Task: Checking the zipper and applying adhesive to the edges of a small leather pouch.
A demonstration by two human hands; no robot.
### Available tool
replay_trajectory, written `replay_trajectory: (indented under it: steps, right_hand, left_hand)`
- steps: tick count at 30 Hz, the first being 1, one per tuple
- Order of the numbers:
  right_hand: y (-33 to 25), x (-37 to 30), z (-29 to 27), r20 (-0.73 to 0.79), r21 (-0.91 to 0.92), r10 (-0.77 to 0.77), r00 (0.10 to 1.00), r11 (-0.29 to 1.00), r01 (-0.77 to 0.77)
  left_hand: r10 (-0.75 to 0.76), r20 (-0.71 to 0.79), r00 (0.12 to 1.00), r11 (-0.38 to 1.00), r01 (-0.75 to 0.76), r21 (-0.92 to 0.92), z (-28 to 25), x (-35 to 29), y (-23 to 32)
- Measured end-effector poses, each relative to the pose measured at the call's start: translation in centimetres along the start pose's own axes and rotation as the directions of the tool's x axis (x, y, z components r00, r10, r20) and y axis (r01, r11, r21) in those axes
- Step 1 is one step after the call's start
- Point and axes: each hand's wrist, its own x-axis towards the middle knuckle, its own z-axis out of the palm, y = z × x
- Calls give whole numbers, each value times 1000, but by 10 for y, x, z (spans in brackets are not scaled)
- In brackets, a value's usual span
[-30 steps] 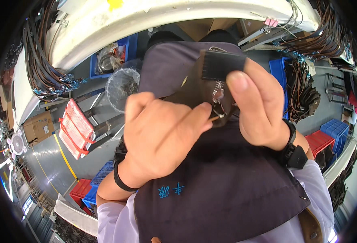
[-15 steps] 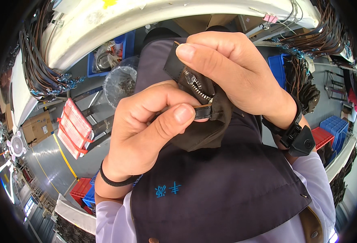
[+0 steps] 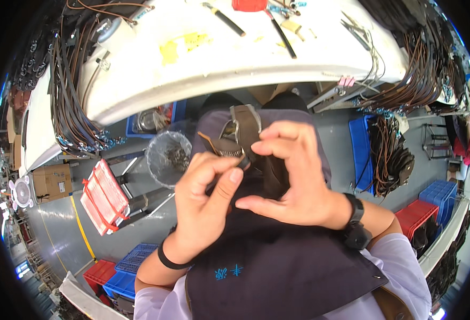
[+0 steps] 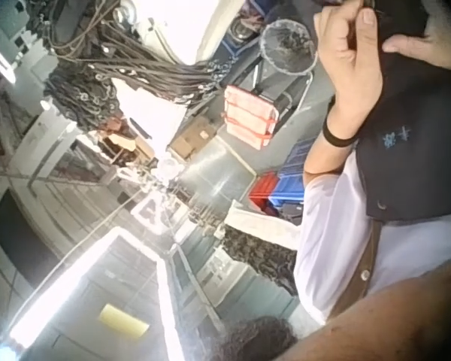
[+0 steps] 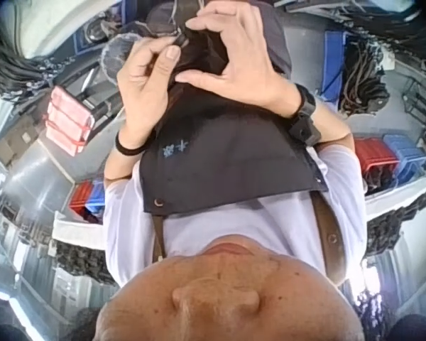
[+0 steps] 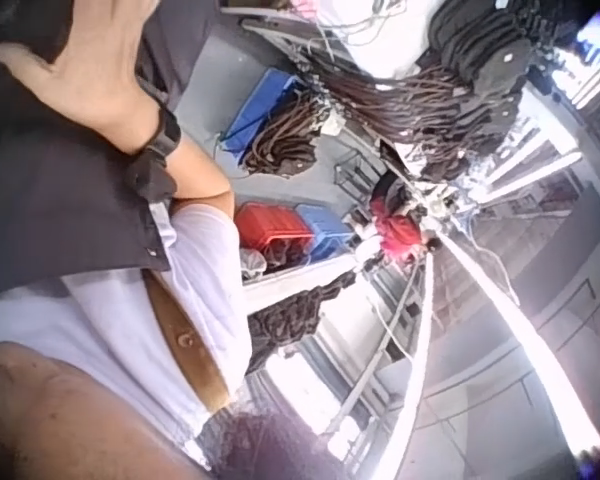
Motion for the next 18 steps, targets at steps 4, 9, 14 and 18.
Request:
replay_trajectory:
  steps: [4,9,14,18]
  right_hand:
    - [22,-2,-8,157,81,25,987,996,-38]
    - [46,43,-42,529,383,-85,844,912,-149]
    - [57,57,-23,450,386,3,893,901,-197]
    - [98,95,-51,253,275,244,936,910,-311]
  left_hand:
    - [240,10,971,922,-231,311,-4,-3,11]
    - [429,248,869,855,-479,200,-10,10,16]
    - [85,215,973,903,16,-430,-10,9,-3]
    - [115,178,977,898,-26,-440,-13,-1,-8]
